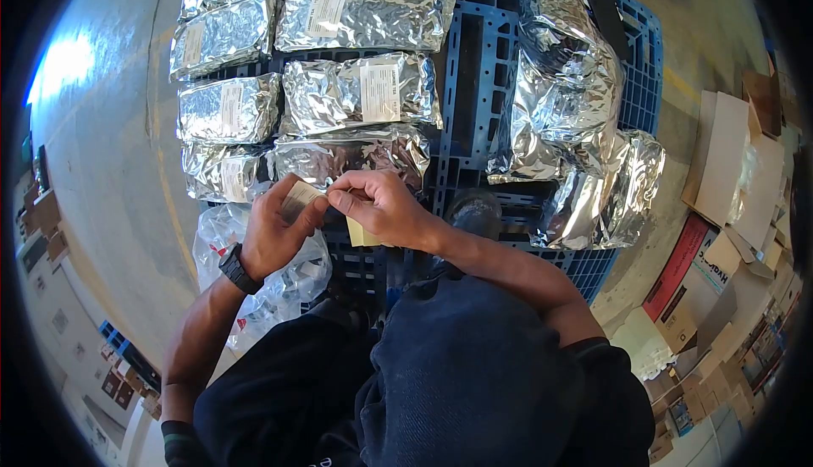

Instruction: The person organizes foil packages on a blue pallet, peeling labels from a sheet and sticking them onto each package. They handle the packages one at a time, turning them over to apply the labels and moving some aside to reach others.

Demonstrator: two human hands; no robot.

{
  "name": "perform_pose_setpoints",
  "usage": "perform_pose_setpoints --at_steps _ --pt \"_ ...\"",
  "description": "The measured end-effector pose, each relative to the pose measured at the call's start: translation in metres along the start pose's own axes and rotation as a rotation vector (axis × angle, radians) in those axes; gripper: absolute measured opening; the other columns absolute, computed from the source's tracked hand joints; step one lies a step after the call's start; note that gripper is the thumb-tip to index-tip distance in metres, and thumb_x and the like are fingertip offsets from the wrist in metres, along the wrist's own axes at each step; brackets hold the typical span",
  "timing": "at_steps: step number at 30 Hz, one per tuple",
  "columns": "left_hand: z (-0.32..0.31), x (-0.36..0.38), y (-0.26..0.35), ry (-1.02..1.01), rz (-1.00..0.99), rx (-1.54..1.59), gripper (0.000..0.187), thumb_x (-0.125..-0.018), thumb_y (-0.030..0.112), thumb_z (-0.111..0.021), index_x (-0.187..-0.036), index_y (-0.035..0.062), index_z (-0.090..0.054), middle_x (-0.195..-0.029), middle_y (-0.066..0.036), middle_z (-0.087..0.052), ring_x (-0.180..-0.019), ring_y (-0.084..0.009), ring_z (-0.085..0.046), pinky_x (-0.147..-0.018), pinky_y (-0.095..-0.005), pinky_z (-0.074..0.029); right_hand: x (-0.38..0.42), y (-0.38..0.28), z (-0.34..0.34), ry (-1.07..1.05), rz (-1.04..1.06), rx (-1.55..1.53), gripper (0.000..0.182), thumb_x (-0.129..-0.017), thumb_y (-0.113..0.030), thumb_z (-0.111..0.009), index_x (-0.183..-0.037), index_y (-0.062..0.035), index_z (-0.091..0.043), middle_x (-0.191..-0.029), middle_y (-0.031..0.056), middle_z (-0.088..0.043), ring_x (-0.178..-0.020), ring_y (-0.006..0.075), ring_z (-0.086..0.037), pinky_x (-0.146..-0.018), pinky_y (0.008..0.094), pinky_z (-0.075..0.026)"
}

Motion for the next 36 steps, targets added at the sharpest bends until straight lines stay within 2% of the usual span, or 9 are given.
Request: perform_pose_setpoints --at_steps 11,14,18,21,24,25,29,32,36 --pt "-0.003 -0.001 -0.001 -0.009 -0.04 -0.032 0.03 -0.093 0.028 -0.068 -0.091 -0.0002 -0.058 -0.069 -0.007 -0.068 -0.06 -0.0101 -0.063 -0.055 -0.0265 -0.049 -0.001 0.009 0.002 0.002 -0.034 0.108 0.018 -0.088 -0.016 -0.065 -0.094 0.001 -0.068 -0.075 0.0074 -0.068 -0.065 0.0072 -0.059 -0.061 0.0288 -0.048" --pt "-0.003 -0.001 -0.004 -0.028 -0.038 0.005 0.032 -0.093 0.03 -0.069 -0.091 0.0003 -0.059 -0.069 -0.006 -0.067 -0.061 -0.0098 -0.063 -0.055 -0.026 -0.049 0.001 0.008 -0.004 -0.063 -0.018 0.087 0.016 -0.093 -0.012 -0.064 -0.1 0.002 -0.066 -0.083 0.0024 -0.069 -0.074 0.0035 -0.059 -0.066 0.0227 -0.048" --pt "-0.006 -0.001 -0.006 -0.107 -0.003 0.123 0.039 -0.087 0.037 -0.075 -0.093 0.0018 -0.061 -0.074 -0.006 -0.068 -0.066 -0.0091 -0.063 -0.058 -0.0259 -0.049 0.004 -0.003 -0.011 -0.14 -0.003 0.092 0.015 -0.093 -0.011 -0.063 -0.1 0.0019 -0.066 -0.084 0.0039 -0.07 -0.074 0.0045 -0.06 -0.066 0.0236 -0.049" --pt "-0.003 -0.002 -0.007 -0.099 -0.074 0.008 0.045 -0.08 0.042 -0.081 -0.093 0.003 -0.062 -0.08 -0.006 -0.068 -0.072 -0.0114 -0.064 -0.064 -0.0284 -0.05 0.004 -0.012 -0.015 -0.147 0.117 0.039 0.014 -0.094 -0.011 -0.062 -0.101 0.0007 -0.066 -0.082 0.0064 -0.07 -0.074 0.0066 -0.062 -0.065 0.0247 -0.049" --pt "0.0 -0.007 -0.003 -0.098 -0.153 -0.056 0.049 -0.074 0.043 -0.085 -0.093 0.0036 -0.063 -0.083 -0.006 -0.068 -0.077 -0.0143 -0.065 -0.069 -0.031 -0.05 0.005 -0.017 -0.013 -0.098 0.21 0.217 0.013 -0.094 -0.013 -0.063 -0.098 -0.0011 -0.065 -0.077 0.009 -0.069 -0.067 0.0119 -0.064 -0.06 0.0281 -0.048" --pt "0.001 -0.009 -0.004 -0.097 -0.153 -0.057 0.049 -0.074 0.043 -0.085 -0.093 0.0036 -0.063 -0.083 -0.006 -0.068 -0.077 -0.0143 -0.065 -0.069 -0.031 -0.05 0.006 -0.018 -0.012 -0.068 0.216 0.276 0.012 -0.094 -0.013 -0.063 -0.095 -0.0019 -0.064 -0.074 0.0108 -0.067 -0.063 0.0168 -0.065 -0.058 0.0304 -0.047" --pt "0.009 -0.012 0.004 -0.008 -0.236 -0.204 0.047 -0.072 0.039 -0.087 -0.094 0.0039 -0.064 -0.083 -0.006 -0.068 -0.077 -0.0166 -0.065 -0.07 -0.0325 -0.051 0.007 -0.023 -0.007 0.034 0.312 0.447 0.012 -0.094 -0.014 -0.062 -0.089 -0.0029 -0.062 -0.067 0.014 -0.063 -0.058 0.0293 -0.065 -0.052 0.036 -0.046" --pt "0.017 -0.01 0.015 0.08 -0.202 -0.313 0.042 -0.074 0.031 -0.086 -0.096 0.0039 -0.064 -0.083 -0.007 -0.068 -0.076 -0.0161 -0.065 -0.068 -0.0318 -0.051 0.007 -0.023 -0.002 0.101 0.325 0.47 0.012 -0.094 -0.013 -0.062 -0.089 -0.0028 -0.061 -0.069 0.0158 -0.063 -0.062 0.0331 -0.065 -0.053 0.0372 -0.046" --pt "0.037 -0.014 -0.008 0.187 -0.013 -0.241 0.033 -0.079 0.021 -0.081 -0.1 0.0033 -0.063 -0.081 -0.007 -0.067 -0.068 -0.0124 -0.062 -0.063 -0.028 -0.05 0.009 -0.033 0.008 0.163 0.344 0.468 0.01 -0.095 -0.01 -0.057 -0.089 -0.0018 -0.058 -0.063 0.0109 -0.059 -0.052 0.0245 -0.06 -0.049 0.0345 -0.042"
Point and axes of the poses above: each hand's wrist, its own x-axis away from the middle knuckle, its own z-axis out of the back of the hand, y = z × x, the point moved 10 cm from there along -x, towards the middle knuckle
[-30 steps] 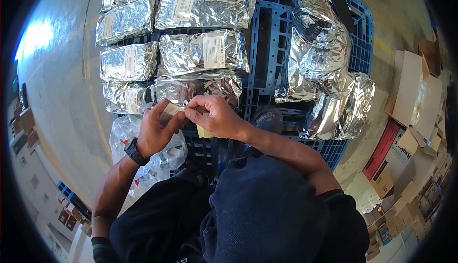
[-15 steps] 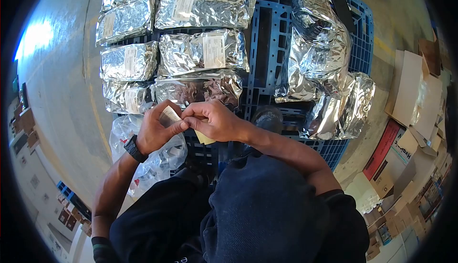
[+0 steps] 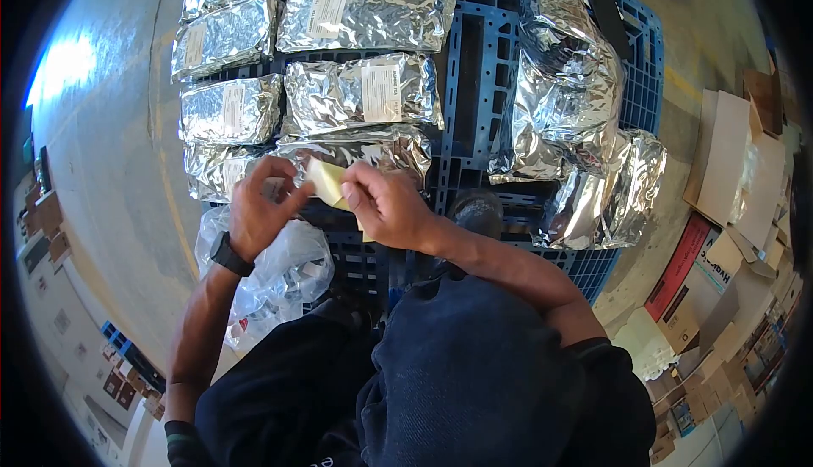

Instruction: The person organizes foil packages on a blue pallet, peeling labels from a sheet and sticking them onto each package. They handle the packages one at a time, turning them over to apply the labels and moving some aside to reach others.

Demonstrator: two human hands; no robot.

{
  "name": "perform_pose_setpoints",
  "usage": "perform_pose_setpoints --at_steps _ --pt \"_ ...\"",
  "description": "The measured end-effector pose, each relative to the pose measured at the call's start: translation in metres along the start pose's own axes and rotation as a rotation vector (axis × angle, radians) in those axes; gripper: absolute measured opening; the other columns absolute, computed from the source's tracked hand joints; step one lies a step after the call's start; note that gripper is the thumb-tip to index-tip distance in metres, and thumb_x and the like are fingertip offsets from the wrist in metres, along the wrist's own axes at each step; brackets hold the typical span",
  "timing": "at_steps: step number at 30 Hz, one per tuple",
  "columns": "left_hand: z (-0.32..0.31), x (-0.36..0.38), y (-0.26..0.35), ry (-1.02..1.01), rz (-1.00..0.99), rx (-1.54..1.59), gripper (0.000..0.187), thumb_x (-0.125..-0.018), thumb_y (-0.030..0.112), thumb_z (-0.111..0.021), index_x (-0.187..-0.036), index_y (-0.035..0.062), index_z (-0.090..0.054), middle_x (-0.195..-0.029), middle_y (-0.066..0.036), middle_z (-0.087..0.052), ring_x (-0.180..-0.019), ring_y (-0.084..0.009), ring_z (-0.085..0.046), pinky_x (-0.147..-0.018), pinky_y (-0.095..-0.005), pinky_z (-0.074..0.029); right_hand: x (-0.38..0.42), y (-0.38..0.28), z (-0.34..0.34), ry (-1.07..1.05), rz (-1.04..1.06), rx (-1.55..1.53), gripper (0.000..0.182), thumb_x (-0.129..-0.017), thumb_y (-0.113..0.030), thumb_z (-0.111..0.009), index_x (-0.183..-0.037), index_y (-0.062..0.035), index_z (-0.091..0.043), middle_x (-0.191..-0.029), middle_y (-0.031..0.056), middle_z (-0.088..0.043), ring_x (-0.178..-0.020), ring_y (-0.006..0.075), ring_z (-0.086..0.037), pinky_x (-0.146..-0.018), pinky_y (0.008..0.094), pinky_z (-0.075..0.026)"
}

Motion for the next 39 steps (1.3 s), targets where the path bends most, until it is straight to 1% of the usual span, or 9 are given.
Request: perform_pose_setpoints --at_steps 2,7,13,19,23,27,30,34,39 --pt "0.013 -0.002 -0.002 0.076 -0.103 -0.03 0.026 -0.085 0.021 -0.076 -0.099 0.0026 -0.063 -0.079 -0.005 -0.066 -0.065 -0.0099 -0.06 -0.061 -0.0259 -0.049 0.003 0.015 0.018 0.158 -0.145 -0.095 0.012 -0.096 -0.008 -0.049 -0.088 -0.001 -0.055 -0.061 0.0047 -0.049 -0.052 0.0111 -0.047 -0.05 0.03 -0.037" --pt "0.04 -0.004 -0.024 0.108 -0.013 0.417 0.021 -0.1 0.022 -0.059 -0.096 0.0019 -0.061 -0.078 0.0 -0.062 -0.064 -0.0061 -0.055 -0.058 -0.0224 -0.044 -0.001 0.029 0.049 0.364 -0.203 -0.339 0.02 -0.098 -0.012 -0.046 -0.083 -0.0008 -0.05 -0.063 0.0001 -0.039 -0.061 0.006 -0.036 -0.054 0.0283 -0.036" --pt "0.046 0.007 -0.014 0.199 -0.116 0.498 0.021 -0.101 0.023 -0.058 -0.094 0.0027 -0.059 -0.076 -0.001 -0.062 -0.066 -0.0067 -0.057 -0.061 -0.0222 -0.045 -0.017 0.038 0.048 0.177 -0.254 -0.338 0.036 -0.102 -0.026 -0.052 -0.076 -0.0019 -0.046 -0.064 -0.003 -0.039 -0.063 0.0052 -0.034 -0.055 0.0288 -0.035" --pt "0.063 0.044 0.068 0.382 -0.657 -0.056 0.026 -0.073 0.007 -0.082 -0.089 0.0019 -0.062 -0.078 -0.011 -0.066 -0.072 -0.0232 -0.065 -0.067 -0.0333 -0.052 -0.002 0.014 0.0 -0.471 -0.416 -0.852 0.029 -0.094 -0.015 -0.055 -0.069 -0.01 -0.041 -0.104 0.018 -0.072 -0.068 0.0031 -0.052 -0.06 0.0258 -0.047" --pt "0.059 0.078 0.125 0.32 -1.14 -0.198 0.031 -0.072 0.016 -0.084 -0.092 0.0052 -0.063 -0.082 -0.007 -0.064 -0.072 -0.025 -0.063 -0.064 -0.0408 -0.052 0.033 0.005 -0.033 -0.764 -0.502 -0.979 0.017 -0.091 -0.015 -0.06 -0.079 -0.007 -0.05 -0.075 0.002 -0.06 -0.063 0.0052 -0.051 -0.058 0.0218 -0.043" --pt "0.053 0.097 0.138 0.306 -1.2 -0.394 0.039 -0.067 0.024 -0.083 -0.101 0.0164 -0.065 -0.087 -0.002 -0.056 -0.075 -0.0221 -0.056 -0.059 -0.0374 -0.048 0.031 -0.001 -0.036 -0.58 -0.447 -0.94 0.033 -0.098 -0.032 -0.059 -0.118 -0.006 -0.061 -0.091 -0.0048 -0.059 -0.074 0.0019 -0.051 -0.058 0.0197 -0.04" --pt "0.051 0.103 0.141 0.302 -1.262 -0.385 0.037 -0.067 0.023 -0.083 -0.1 0.0183 -0.068 -0.086 -0.001 -0.056 -0.077 -0.0214 -0.056 -0.06 -0.0366 -0.048 0.035 0.019 -0.034 -0.455 -0.71 -1.075 0.049 -0.098 -0.044 -0.056 -0.12 -0.001 -0.059 -0.101 0.0013 -0.064 -0.086 0.0051 -0.059 -0.07 0.0162 -0.046" --pt "0.045 0.097 0.142 0.274 -1.238 -0.443 0.034 -0.065 0.025 -0.083 -0.096 0.0195 -0.071 -0.086 0.001 -0.056 -0.078 -0.0202 -0.055 -0.06 -0.0352 -0.048 0.018 -0.009 -0.029 -0.685 -0.587 -0.9 0.049 -0.098 -0.052 -0.054 -0.107 -0.0053 -0.068 -0.082 -0.0023 -0.061 -0.072 0.0042 -0.051 -0.062 0.0225 -0.041" --pt "0.042 0.095 0.131 0.26 -1.224 -0.393 0.038 -0.056 0.031 -0.084 -0.089 0.0184 -0.072 -0.083 0.002 -0.055 -0.076 -0.018 -0.055 -0.061 -0.0341 -0.048 0.01 -0.008 -0.019 -0.682 -0.398 -0.57 0.034 -0.092 -0.034 -0.069 -0.098 -0.0002 -0.069 -0.082 0.0011 -0.065 -0.075 0.0078 -0.056 -0.067 0.0259 -0.044"
Point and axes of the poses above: each hand's wrist, its own x-axis away from the middle knuckle, its own z-axis out of the back of the hand, y = z × x, the point moved 10 cm from there along -x, towards the middle knuckle
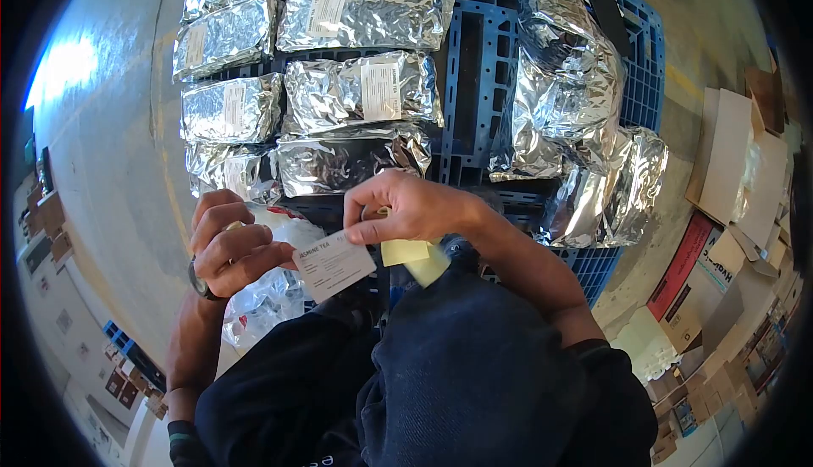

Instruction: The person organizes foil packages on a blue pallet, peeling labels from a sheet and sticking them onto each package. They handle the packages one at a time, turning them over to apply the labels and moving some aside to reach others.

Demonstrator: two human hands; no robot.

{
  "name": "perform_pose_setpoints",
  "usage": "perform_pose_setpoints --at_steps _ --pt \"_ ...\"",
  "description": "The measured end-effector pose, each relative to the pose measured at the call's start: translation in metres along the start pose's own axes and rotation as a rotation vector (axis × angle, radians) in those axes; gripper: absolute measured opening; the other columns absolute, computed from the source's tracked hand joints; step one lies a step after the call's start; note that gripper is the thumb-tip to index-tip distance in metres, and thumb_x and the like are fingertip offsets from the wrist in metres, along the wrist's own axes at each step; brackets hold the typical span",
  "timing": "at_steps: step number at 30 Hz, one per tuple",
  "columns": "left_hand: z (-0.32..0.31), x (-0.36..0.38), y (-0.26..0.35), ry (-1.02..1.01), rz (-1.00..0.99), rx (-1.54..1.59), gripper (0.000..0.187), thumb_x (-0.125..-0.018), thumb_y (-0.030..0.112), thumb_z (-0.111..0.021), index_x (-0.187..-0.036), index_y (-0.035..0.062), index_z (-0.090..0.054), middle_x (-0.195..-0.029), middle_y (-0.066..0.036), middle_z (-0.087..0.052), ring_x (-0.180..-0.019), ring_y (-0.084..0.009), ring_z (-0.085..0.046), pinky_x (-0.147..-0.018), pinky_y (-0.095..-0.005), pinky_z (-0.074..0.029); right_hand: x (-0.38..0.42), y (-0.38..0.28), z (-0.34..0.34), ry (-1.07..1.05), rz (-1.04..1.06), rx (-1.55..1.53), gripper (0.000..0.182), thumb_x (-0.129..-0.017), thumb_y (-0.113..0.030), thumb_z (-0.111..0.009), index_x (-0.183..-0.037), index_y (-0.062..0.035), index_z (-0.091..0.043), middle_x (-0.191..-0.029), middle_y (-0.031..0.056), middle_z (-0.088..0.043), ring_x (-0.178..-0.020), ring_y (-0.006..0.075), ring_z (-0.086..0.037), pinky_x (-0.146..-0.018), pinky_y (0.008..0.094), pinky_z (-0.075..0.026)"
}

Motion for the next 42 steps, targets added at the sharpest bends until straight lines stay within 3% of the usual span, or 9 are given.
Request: perform_pose_setpoints --at_steps 7,14,23,29,31,32,35,40,42 --pt "-0.018 0.003 -0.014 -0.06 0.0 0.048 0.036 -0.056 0.028 -0.083 -0.087 0.0161 -0.07 -0.083 0.001 -0.057 -0.075 -0.0199 -0.057 -0.062 -0.036 -0.047 0.006 0.043 -0.021 -0.065 -0.036 -0.217 0.022 -0.086 -0.02 -0.076 -0.089 0.0007 -0.07 -0.079 0.0004 -0.067 -0.077 0.0064 -0.057 -0.07 0.0255 -0.046" --pt "-0.053 0.04 -0.074 -0.119 0.547 0.076 0.017 -0.075 0.002 -0.075 -0.09 0.0092 -0.069 -0.085 -0.007 -0.065 -0.076 -0.027 -0.063 -0.067 -0.0379 -0.049 0.032 0.111 0.035 0.649 -0.052 -0.252 0.017 -0.089 -0.017 -0.073 -0.09 -0.0004 -0.071 -0.078 -0.0032 -0.065 -0.073 0.0025 -0.055 -0.065 0.0211 -0.044" --pt "-0.106 0.043 -0.034 -0.358 0.45 0.258 0.019 -0.076 0.008 -0.078 -0.093 0.0085 -0.07 -0.085 -0.008 -0.066 -0.078 -0.0255 -0.064 -0.071 -0.0375 -0.052 0.071 0.139 0.047 1.024 0.042 -0.755 0.012 -0.093 -0.014 -0.067 -0.09 -0.0022 -0.071 -0.078 -0.0056 -0.062 -0.069 0.0037 -0.055 -0.062 0.0222 -0.044" --pt "-0.095 0.056 -0.064 -0.242 0.879 0.412 0.024 -0.076 0.014 -0.08 -0.097 0.0056 -0.071 -0.093 -0.008 -0.069 -0.08 -0.0218 -0.065 -0.067 -0.0343 -0.052 0.047 0.056 0.051 0.752 0.075 0.348 0.022 -0.089 -0.022 -0.071 -0.082 -0.0027 -0.065 -0.068 0.0024 -0.061 -0.062 0.0109 -0.057 -0.058 0.0294 -0.046" --pt "-0.105 0.057 -0.064 -0.355 0.903 0.467 0.026 -0.08 0.019 -0.079 -0.1 0.0056 -0.07 -0.096 -0.007 -0.071 -0.077 -0.0215 -0.067 -0.061 -0.0321 -0.052 0.025 0.023 0.034 0.564 0.162 0.776 0.02 -0.086 -0.025 -0.072 -0.082 -0.006 -0.066 -0.066 0.0096 -0.064 -0.061 0.0246 -0.064 -0.058 0.0355 -0.048" --pt "-0.105 0.059 -0.065 -0.355 0.902 0.465 0.026 -0.08 0.019 -0.079 -0.1 0.0056 -0.07 -0.096 -0.007 -0.071 -0.077 -0.0215 -0.067 -0.061 -0.0321 -0.052 0.017 0.014 0.033 0.517 0.136 0.849 0.02 -0.084 -0.028 -0.071 -0.083 -0.0083 -0.068 -0.066 0.0127 -0.065 -0.064 0.0331 -0.065 -0.058 0.0407 -0.05" --pt "-0.126 0.076 -0.059 -0.522 0.843 0.455 0.023 -0.083 0.017 -0.077 -0.1 0.0035 -0.07 -0.089 -0.008 -0.072 -0.071 -0.0214 -0.067 -0.061 -0.0305 -0.051 -0.002 -0.003 0.029 0.457 0.186 0.927 0.023 -0.085 -0.031 -0.07 -0.083 -0.0078 -0.068 -0.067 0.0128 -0.065 -0.063 0.0321 -0.065 -0.059 0.0404 -0.051" --pt "-0.129 0.135 -0.092 -0.23 1.314 0.621 0.026 -0.09 0.023 -0.072 -0.098 -0.0008 -0.067 -0.076 -0.008 -0.069 -0.064 -0.0102 -0.063 -0.06 -0.0261 -0.05 0.021 -0.012 0.062 0.716 0.058 0.999 0.039 -0.088 -0.035 -0.066 -0.119 -0.0118 -0.061 -0.065 0.0161 -0.065 -0.061 0.0374 -0.065 -0.057 0.0478 -0.051" --pt "-0.134 0.159 -0.096 -0.08 1.495 0.777 0.032 -0.092 0.028 -0.071 -0.101 -0.001 -0.065 -0.075 -0.003 -0.066 -0.062 -0.0085 -0.06 -0.058 -0.0232 -0.048 0.047 -0.015 0.081 0.838 0.056 0.942 0.036 -0.088 -0.033 -0.067 -0.115 -0.0101 -0.062 -0.065 0.0165 -0.065 -0.062 0.0376 -0.066 -0.057 0.0479 -0.051"
Point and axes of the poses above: each hand's wrist, its own x-axis away from the middle knuckle, its own z-axis out of the back of the hand, y = z × x, the point moved 10 cm from there along -x, towards the middle knuckle
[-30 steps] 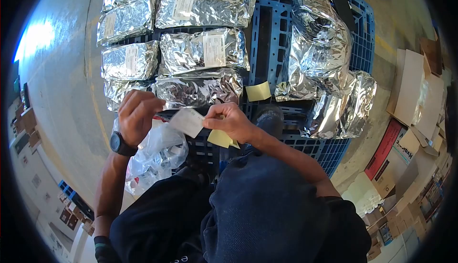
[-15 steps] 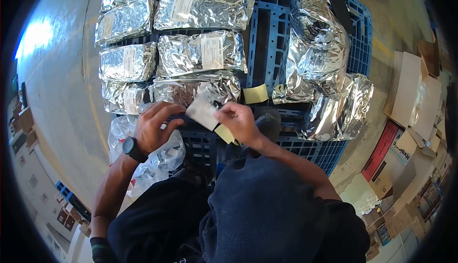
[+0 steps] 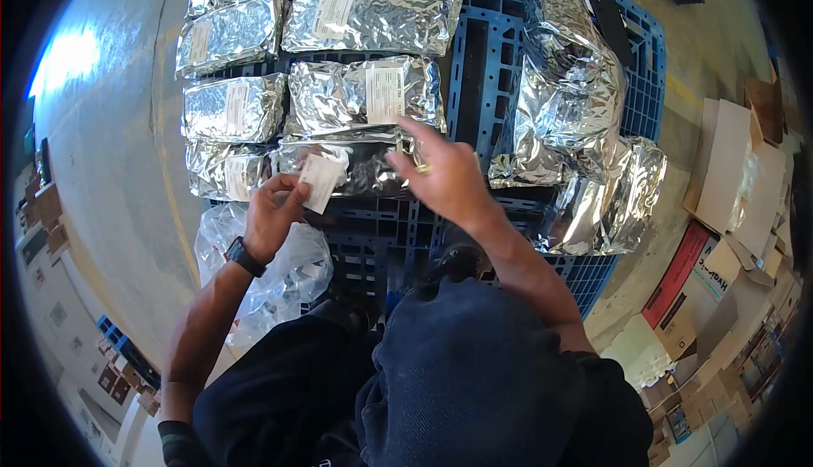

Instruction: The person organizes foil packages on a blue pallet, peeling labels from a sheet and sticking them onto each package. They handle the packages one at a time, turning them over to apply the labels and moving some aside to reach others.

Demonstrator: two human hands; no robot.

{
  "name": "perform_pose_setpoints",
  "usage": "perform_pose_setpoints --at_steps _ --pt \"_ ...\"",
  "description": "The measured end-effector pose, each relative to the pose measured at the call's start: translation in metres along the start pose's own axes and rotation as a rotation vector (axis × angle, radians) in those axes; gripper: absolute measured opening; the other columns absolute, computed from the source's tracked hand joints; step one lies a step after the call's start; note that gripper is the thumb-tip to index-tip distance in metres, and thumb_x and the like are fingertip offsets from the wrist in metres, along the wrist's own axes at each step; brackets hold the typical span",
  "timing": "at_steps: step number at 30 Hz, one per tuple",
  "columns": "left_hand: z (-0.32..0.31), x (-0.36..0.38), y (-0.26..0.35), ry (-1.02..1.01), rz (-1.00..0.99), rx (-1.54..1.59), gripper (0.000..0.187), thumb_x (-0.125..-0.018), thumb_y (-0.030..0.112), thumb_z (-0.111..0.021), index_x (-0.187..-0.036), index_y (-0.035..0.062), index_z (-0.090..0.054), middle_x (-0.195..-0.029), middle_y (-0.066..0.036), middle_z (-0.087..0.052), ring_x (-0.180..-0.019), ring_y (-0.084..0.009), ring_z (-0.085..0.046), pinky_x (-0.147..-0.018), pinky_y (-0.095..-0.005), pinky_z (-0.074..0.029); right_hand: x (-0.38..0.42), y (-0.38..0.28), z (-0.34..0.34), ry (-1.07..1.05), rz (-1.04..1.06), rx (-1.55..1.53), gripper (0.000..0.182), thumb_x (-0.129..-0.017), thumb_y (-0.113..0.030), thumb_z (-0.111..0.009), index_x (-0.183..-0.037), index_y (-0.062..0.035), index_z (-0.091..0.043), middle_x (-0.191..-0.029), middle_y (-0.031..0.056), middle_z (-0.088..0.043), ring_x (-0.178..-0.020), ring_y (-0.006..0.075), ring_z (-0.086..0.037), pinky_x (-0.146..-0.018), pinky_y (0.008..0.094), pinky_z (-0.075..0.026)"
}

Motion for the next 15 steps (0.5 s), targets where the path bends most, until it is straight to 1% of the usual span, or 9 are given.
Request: perform_pose_setpoints --at_steps 1,3,4,5,7,8,9,11,15 --pt "-0.003 0.0 -0.004 -0.001 0.001 0.004 0.032 -0.092 0.028 -0.071 -0.101 -0.001 -0.065 -0.075 -0.003 -0.066 -0.062 -0.0085 -0.06 -0.058 -0.0232 -0.048 0.004 0.015 0.019 0.106 -0.076 -0.036 0.033 -0.088 -0.031 -0.068 -0.11 -0.0085 -0.062 -0.064 0.0169 -0.065 -0.062 0.0379 -0.066 -0.057 0.0479 -0.051" --pt "-0.005 0.003 -0.021 0.06 0.114 0.17 0.029 -0.091 0.028 -0.072 -0.101 0.0014 -0.065 -0.075 -0.001 -0.064 -0.061 -0.0077 -0.059 -0.057 -0.0231 -0.047 0.019 0.052 0.024 0.074 -0.228 0.185 0.028 -0.086 -0.029 -0.07 -0.103 -0.0089 -0.06 -0.067 0.0159 -0.066 -0.065 0.0386 -0.067 -0.059 0.0462 -0.053" --pt "-0.011 0.004 -0.023 0.034 0.146 0.197 0.028 -0.09 0.026 -0.074 -0.102 0.0025 -0.065 -0.079 -0.002 -0.065 -0.063 -0.0085 -0.059 -0.057 -0.0235 -0.047 0.027 0.063 0.022 0.042 -0.241 0.367 0.036 -0.085 -0.03 -0.072 -0.104 -0.0063 -0.054 -0.069 0.0171 -0.067 -0.065 0.0388 -0.068 -0.06 0.0453 -0.055" --pt "-0.016 0.004 -0.022 0.029 0.145 0.196 0.028 -0.09 0.026 -0.074 -0.102 0.0025 -0.065 -0.079 -0.002 -0.065 -0.063 -0.0085 -0.059 -0.057 -0.0235 -0.047 0.034 0.072 0.019 0.045 -0.246 0.368 0.036 -0.085 -0.03 -0.072 -0.104 -0.0063 -0.054 -0.069 0.0171 -0.067 -0.065 0.0388 -0.068 -0.06 0.0453 -0.055" --pt "-0.022 0.004 -0.027 0.065 0.199 0.301 0.028 -0.088 0.024 -0.075 -0.103 0.0026 -0.065 -0.084 -0.003 -0.066 -0.063 -0.0091 -0.06 -0.056 -0.0241 -0.046 0.047 0.098 0.001 -0.151 -0.388 0.523 0.046 -0.084 -0.032 -0.073 -0.111 -0.003 -0.049 -0.069 0.0201 -0.067 -0.066 0.0389 -0.069 -0.06 0.0467 -0.056" --pt "-0.022 0.001 -0.03 0.074 0.202 0.294 0.03 -0.087 0.024 -0.077 -0.103 0.002 -0.065 -0.088 -0.004 -0.066 -0.064 -0.0099 -0.06 -0.057 -0.0245 -0.048 0.051 0.101 -0.005 -0.178 -0.407 0.524 0.053 -0.083 -0.035 -0.074 -0.112 -0.0006 -0.045 -0.067 0.0199 -0.067 -0.067 0.0384 -0.07 -0.057 0.0479 -0.056" --pt "-0.022 -0.001 -0.031 0.074 0.202 0.288 0.03 -0.087 0.024 -0.077 -0.103 0.002 -0.065 -0.088 -0.004 -0.066 -0.064 -0.0099 -0.06 -0.057 -0.0245 -0.048 0.05 0.099 -0.008 -0.176 -0.408 0.519 0.053 -0.083 -0.035 -0.074 -0.112 -0.0006 -0.045 -0.067 0.0199 -0.067 -0.067 0.0384 -0.07 -0.057 0.0479 -0.056" --pt "-0.019 -0.004 -0.032 0.085 0.197 0.198 0.033 -0.086 0.025 -0.078 -0.104 0.0005 -0.064 -0.089 -0.006 -0.068 -0.066 -0.0101 -0.061 -0.059 -0.0251 -0.05 0.051 0.105 -0.013 -0.238 -0.482 0.567 0.054 -0.082 -0.035 -0.075 -0.113 -0.0014 -0.046 -0.067 0.0183 -0.068 -0.069 0.038 -0.07 -0.057 0.0482 -0.055" --pt "-0.019 -0.002 -0.026 0.115 0.158 0.119 0.037 -0.084 0.026 -0.079 -0.104 0.0 -0.063 -0.087 -0.007 -0.069 -0.065 -0.0107 -0.062 -0.058 -0.0253 -0.051 0.047 0.106 -0.014 -0.218 -0.483 0.564 0.05 -0.083 -0.033 -0.074 -0.112 -0.0026 -0.046 -0.068 0.0173 -0.068 -0.07 0.0378 -0.071 -0.057 0.049 -0.055"
Point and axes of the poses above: each hand's wrist, its own x-axis away from the middle knuckle, its own z-axis out of the back of the hand, y = z × x, the point moved 10 cm from there along -x, towards the middle knuckle
